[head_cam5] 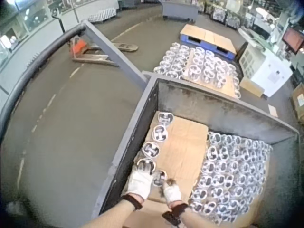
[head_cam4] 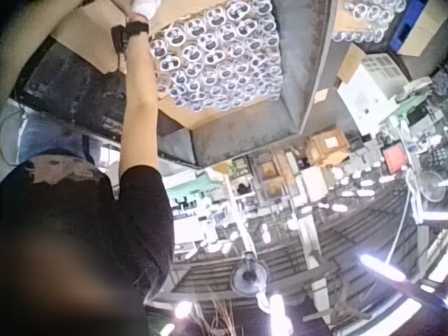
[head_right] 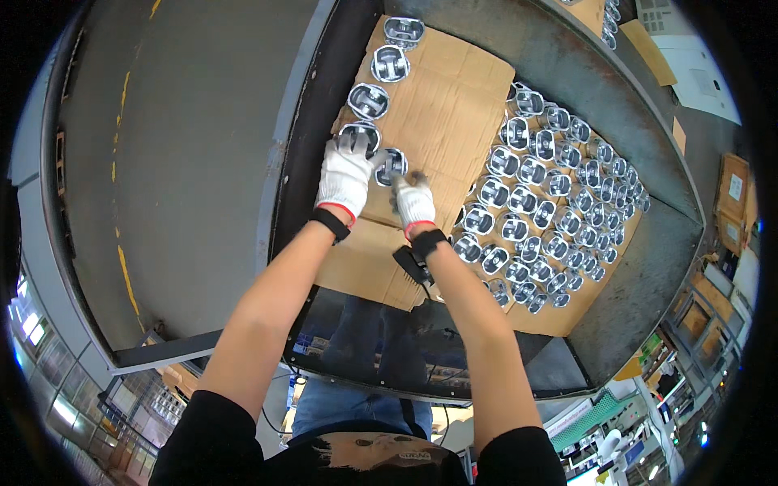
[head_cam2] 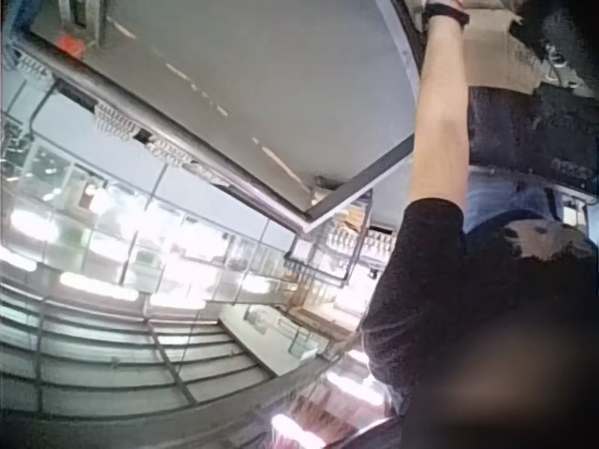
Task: Organizing and arranging metal pistons on a workbench and into a storage bin.
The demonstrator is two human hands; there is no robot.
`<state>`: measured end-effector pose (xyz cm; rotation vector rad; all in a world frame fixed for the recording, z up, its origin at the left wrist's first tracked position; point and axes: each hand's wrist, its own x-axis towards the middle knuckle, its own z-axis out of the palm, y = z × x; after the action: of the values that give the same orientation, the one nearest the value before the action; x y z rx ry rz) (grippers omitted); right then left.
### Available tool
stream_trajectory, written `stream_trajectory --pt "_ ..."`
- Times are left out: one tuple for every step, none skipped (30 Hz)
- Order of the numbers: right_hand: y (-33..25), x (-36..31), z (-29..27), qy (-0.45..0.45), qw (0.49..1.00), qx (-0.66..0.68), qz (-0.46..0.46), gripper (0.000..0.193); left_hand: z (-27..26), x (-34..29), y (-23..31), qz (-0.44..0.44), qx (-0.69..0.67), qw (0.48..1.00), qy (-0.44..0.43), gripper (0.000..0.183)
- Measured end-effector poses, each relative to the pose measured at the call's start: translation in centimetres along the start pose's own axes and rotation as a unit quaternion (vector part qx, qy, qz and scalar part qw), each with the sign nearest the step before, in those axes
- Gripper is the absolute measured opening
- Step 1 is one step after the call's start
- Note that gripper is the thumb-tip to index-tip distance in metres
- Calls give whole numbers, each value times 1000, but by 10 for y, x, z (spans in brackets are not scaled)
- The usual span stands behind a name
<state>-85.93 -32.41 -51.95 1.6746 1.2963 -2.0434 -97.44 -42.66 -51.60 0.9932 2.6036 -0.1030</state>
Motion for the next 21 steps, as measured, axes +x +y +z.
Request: stream_trajectory --pt "8 17 -8 52 997 -48 -40 67 -16 -10 19 6 -7 1000 16 36" --pt "27 51 -31 153 978 -121 -78 61 -43 -18 41 67 -3 992 105 25" --pt "43 73 -46 242 945 -192 -112 56 -62 -32 51 117 9 974 192 25" --pt "49 68 -27 223 951 -187 -109 56 -49 -56 43 31 -94 989 106 19" --pt "50 63 -28 202 953 -183 -132 51 -60 -84 48 -7 -114 993 5 15" --pt "49 56 -28 181 954 -180 -156 47 -93 -108 44 125 -75 989 -30 18" --pt "45 36 -15 167 958 -177 -153 47 -106 -133 36 148 -87 981 -91 14" --pt "39 6 -8 149 958 -198 -144 45 -125 -156 34 161 -117 975 -94 12" --pt "36 -17 -7 138 956 -220 -138 44 -134 -177 36 166 -150 970 -92 12" --pt "46 -24 -17 181 913 -292 -219 38 -146 -187 45 193 -139 960 -148 13" --pt "55 -25 -25 172 911 -318 -197 39 -152 -197 53 205 -139 952 -181 14" --pt "53 -36 -18 139 908 -355 -172 39 -154 -210 55 202 -136 951 -189 14" --pt "47 -47 -8 105 903 -391 -148 39 -153 -221 57 198 -134 951 -197 14" --pt "40 -56 4 65 893 -421 -146 40 -146 -233 57 189 -119 955 -197 15" --pt "34 -62 12 32 881 -450 -145 40 -148 -234 58 192 -118 954 -197 15" --pt "29 -63 23 3 866 -476 -152 42 -150 -235 57 192 -111 951 -214 15" --pt "23 -64 33 -15 856 -493 -155 44 -151 -236 57 192 -104 948 -230 15" --pt "22 -58 39 -9 845 -512 -155 43 -152 -237 55 184 -110 955 -206 16" --pt "19 -58 45 -4 833 -531 -154 43 -154 -238 51 188 -109 954 -205 16" --pt "15 -60 47 14 833 -533 -151 46 -158 -237 47 174 -101 962 -183 17" --pt "16 -70 43 17 834 -530 -151 46 -166 -239 41 157 -92 970 -162 19"
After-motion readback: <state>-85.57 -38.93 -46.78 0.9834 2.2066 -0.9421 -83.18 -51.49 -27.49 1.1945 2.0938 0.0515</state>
